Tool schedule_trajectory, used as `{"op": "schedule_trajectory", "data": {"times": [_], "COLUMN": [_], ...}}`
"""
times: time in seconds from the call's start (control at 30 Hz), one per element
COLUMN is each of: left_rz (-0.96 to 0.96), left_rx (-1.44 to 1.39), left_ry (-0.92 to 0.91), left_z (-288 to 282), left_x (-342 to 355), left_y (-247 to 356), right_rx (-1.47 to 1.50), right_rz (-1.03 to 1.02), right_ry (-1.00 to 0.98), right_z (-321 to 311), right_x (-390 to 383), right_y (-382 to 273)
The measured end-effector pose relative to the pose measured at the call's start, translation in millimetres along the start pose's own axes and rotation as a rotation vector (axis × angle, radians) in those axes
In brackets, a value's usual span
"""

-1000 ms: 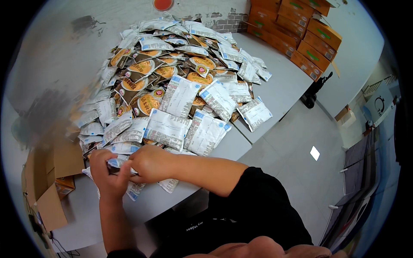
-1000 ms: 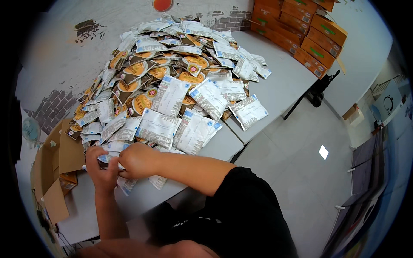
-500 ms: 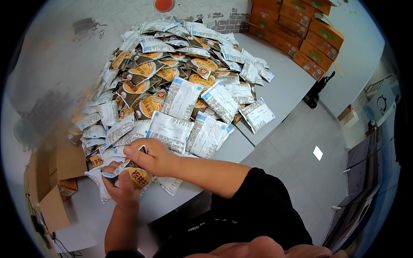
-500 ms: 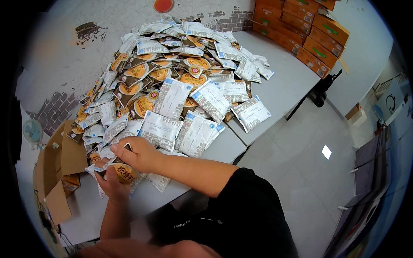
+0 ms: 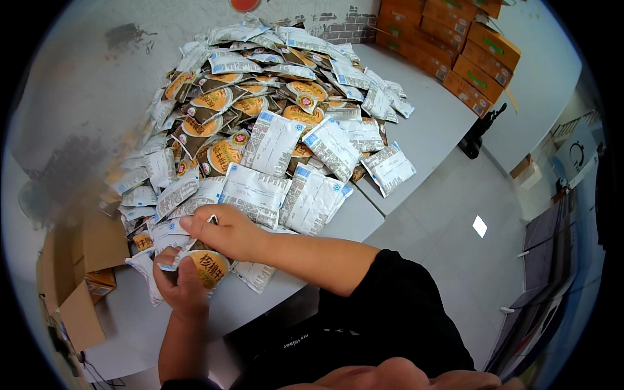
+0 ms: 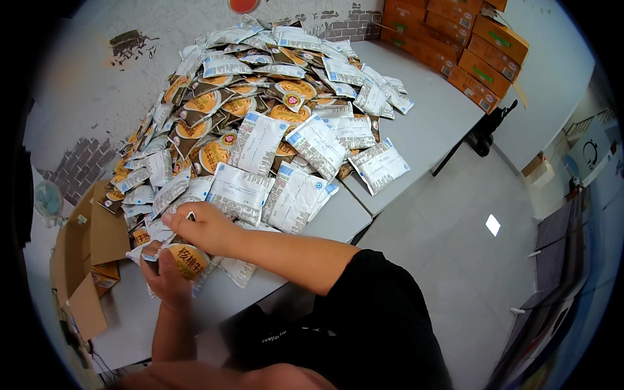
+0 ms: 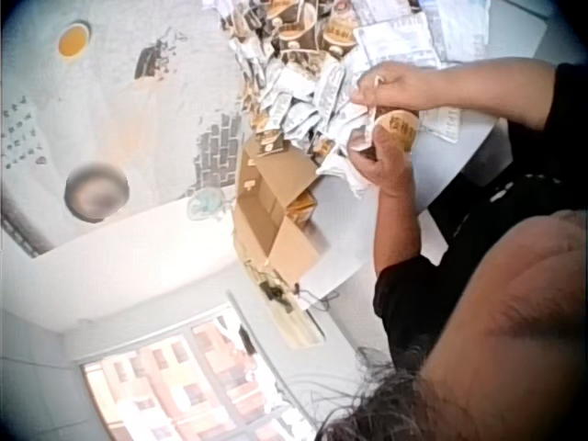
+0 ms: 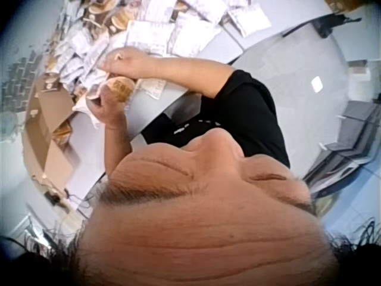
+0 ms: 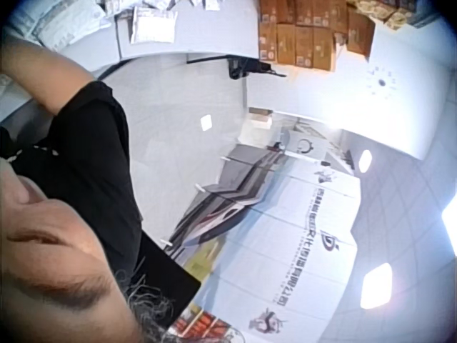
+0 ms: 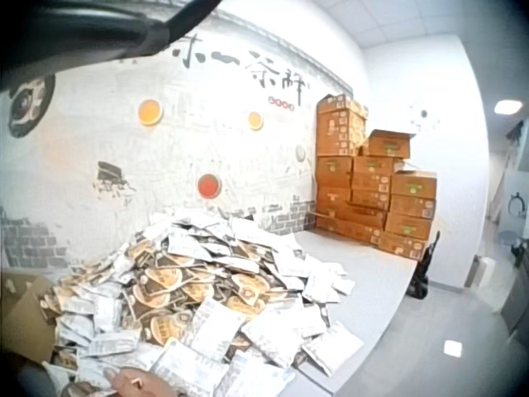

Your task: The person repeatedly picks up small, sealed food packets from a large pile on a table, briefly inspects them, and places them into a cardboard box. The person handles the items one at a time, moving them from the pile to the box in a repetitive sequence.

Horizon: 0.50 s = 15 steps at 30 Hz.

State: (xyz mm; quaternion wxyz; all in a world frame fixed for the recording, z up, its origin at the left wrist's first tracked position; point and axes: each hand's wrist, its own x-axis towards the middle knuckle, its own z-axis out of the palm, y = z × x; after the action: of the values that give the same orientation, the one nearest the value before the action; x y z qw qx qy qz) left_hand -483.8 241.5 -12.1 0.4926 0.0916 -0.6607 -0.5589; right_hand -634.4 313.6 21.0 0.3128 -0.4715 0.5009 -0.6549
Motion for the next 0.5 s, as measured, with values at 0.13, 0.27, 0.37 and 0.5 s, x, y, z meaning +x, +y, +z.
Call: {"op": "schedule_trajectory", "data": {"times": [0.13,0.27,0.37,0.5], "left_rz": [0.707,-0.306,-0.226,-0.221], "left_rx": [1.147,-0.247,-0.109,-0.161], "left_ry": [-0.007,0.225,0.171,0.223], "left_z": [6.7,18.6,9.2,10.8], "left_x": [19.2,25.5,12.9,13.6], "left_y": [10.8,25.1,13.1,15.3], "right_rx": [0.05,-0.183,-0.071,0.088], "right_rz": [0.048,-0.085,0.0,0.093], "right_ry": [0.069,0.017,0.023,-0.002], "right_z": [1.4,1.9,2.4,-0.8], "right_x": [2.5,-4.3,0.1,4.6], "right_y": [-1.3,-10.0,-3.1,3.4]}}
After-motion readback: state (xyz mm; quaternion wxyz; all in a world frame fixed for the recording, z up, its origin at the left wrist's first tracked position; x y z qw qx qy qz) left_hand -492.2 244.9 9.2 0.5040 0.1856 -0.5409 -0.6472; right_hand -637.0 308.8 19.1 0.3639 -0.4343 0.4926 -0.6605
